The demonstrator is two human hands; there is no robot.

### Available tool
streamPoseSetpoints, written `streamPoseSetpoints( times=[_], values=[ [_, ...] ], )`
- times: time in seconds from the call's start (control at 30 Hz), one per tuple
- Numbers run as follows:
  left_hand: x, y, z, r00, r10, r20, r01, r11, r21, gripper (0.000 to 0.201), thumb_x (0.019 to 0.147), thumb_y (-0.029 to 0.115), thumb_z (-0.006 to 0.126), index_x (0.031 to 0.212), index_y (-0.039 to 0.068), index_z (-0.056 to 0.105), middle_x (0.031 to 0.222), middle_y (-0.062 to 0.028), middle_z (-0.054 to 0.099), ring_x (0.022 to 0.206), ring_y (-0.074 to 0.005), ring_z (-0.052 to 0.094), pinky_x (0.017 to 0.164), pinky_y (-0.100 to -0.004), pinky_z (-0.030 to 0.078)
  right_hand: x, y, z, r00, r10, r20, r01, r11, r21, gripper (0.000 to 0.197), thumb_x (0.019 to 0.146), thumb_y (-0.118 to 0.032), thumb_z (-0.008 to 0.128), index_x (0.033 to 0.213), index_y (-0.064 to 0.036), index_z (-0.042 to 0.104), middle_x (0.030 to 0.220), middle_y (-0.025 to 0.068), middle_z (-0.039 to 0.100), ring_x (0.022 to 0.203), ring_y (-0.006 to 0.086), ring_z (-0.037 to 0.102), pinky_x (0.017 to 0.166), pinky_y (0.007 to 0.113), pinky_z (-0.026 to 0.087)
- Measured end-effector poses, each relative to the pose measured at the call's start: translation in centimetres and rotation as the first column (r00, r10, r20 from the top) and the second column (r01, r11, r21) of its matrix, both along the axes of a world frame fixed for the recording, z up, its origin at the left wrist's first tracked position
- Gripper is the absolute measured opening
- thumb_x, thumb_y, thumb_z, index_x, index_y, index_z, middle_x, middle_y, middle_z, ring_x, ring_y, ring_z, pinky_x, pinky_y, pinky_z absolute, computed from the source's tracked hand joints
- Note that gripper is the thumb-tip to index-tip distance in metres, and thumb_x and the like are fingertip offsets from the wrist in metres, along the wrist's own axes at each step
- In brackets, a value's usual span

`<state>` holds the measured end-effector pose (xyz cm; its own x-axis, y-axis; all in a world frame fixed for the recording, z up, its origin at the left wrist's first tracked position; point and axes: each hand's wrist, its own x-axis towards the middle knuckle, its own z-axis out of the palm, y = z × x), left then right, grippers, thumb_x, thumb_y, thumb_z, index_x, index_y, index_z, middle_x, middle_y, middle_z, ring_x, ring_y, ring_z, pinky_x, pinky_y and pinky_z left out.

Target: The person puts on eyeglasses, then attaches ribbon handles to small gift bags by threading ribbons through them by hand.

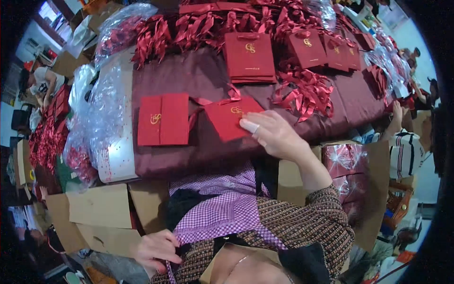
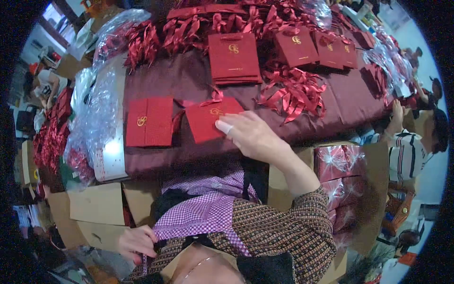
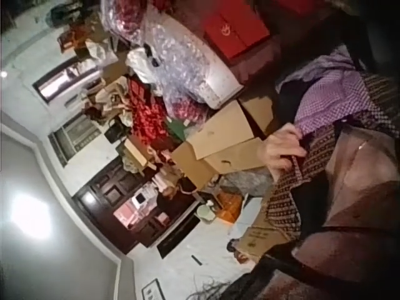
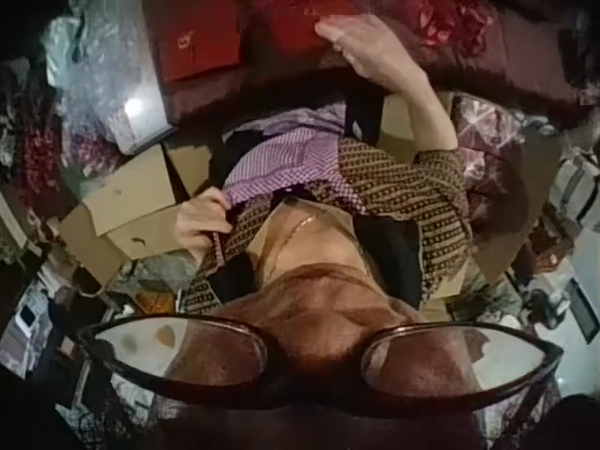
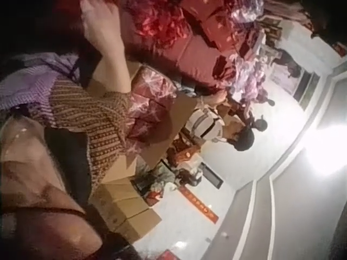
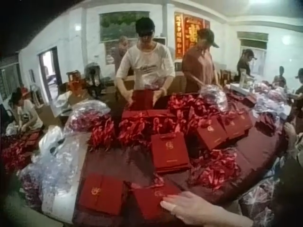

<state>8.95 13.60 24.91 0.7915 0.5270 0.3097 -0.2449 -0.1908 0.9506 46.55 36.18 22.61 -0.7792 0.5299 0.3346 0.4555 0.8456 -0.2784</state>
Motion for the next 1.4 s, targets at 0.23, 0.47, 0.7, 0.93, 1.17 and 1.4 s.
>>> streamPoseSetpoints(
  times=[0.23,0.47,0.7,0.93,1.17,1.4],
  values=[
    [0.3,-1.8,-0.7,0.962,0.251,0.105,-0.238,0.964,-0.119,0.050,0.092,0.040,0.065,0.104,-0.009,0.069,0.087,-0.0120,0.070,0.080,-0.0248,0.062,0.083,-0.0417,0.044,1.3,6.5,7.8,0.863,-0.099,-0.495,0.203,0.966,0.161,0.039,0.078,0.009,0.055,0.113,-0.0039,0.067,0.111,0.0146,0.069,0.096,0.0274,0.067,0.082,0.035,0.054],
    [0.6,-2.3,-0.8,0.965,0.254,0.060,-0.252,0.967,-0.045,0.050,0.088,0.042,0.068,0.100,-0.007,0.072,0.081,-0.0090,0.066,0.074,-0.0237,0.059,0.081,-0.0416,0.042,-0.3,15.9,2.3,0.930,-0.173,-0.324,0.335,0.759,0.558,0.041,0.081,-0.005,0.061,0.122,-0.0075,0.060,0.120,0.0131,0.064,0.112,0.0293,0.061,0.095,0.041,0.047],
    [0.6,-1.7,-0.2,0.948,0.319,0.014,-0.317,0.944,-0.093,0.053,0.087,0.048,0.065,0.094,-0.004,0.074,0.077,-0.0094,0.066,0.069,-0.0236,0.060,0.080,-0.0408,0.042,0.4,18.2,-6.0,0.955,-0.274,0.117,0.257,0.956,0.139,0.033,0.090,-0.017,0.060,0.120,-0.0031,0.059,0.130,0.0165,0.057,0.122,0.0326,0.052,0.099,0.043,0.044],
    [1.3,-1.5,-0.5,0.950,0.304,0.068,-0.299,0.952,-0.064,0.053,0.088,0.048,0.064,0.092,-0.004,0.074,0.074,-0.0077,0.066,0.069,-0.0218,0.058,0.078,-0.0412,0.043,1.0,19.2,-4.9,0.972,-0.229,0.053,0.227,0.973,0.051,0.033,0.092,-0.015,0.058,0.123,-0.0032,0.059,0.128,0.0174,0.059,0.122,0.0343,0.052,0.102,0.043,0.043],
    [0.2,-0.4,-0.9,0.966,0.242,0.093,-0.236,0.969,-0.065,0.042,0.090,0.044,0.065,0.097,0.003,0.066,0.091,-0.0130,0.073,0.072,-0.0213,0.058,0.082,-0.0430,0.042,3.2,16.0,-0.8,0.914,-0.300,-0.272,0.276,0.953,-0.126,0.024,0.090,-0.007,0.060,0.113,-0.0002,0.065,0.110,0.0163,0.068,0.091,0.0279,0.067,0.083,0.037,0.054],
    [2.4,1.0,-1.6,0.609,0.793,-0.026,-0.790,0.603,-0.109,0.023,0.097,0.016,0.051,0.097,-0.003,0.064,0.092,-0.0178,0.070,0.083,-0.0225,0.063,0.078,-0.0385,0.047,5.7,9.7,-2.1,0.968,-0.248,-0.034,0.241,0.961,-0.137,0.026,0.084,-0.021,0.069,0.103,-0.0030,0.069,0.092,0.0147,0.067,0.087,0.0292,0.065,0.079,0.040,0.051]
  ],
)
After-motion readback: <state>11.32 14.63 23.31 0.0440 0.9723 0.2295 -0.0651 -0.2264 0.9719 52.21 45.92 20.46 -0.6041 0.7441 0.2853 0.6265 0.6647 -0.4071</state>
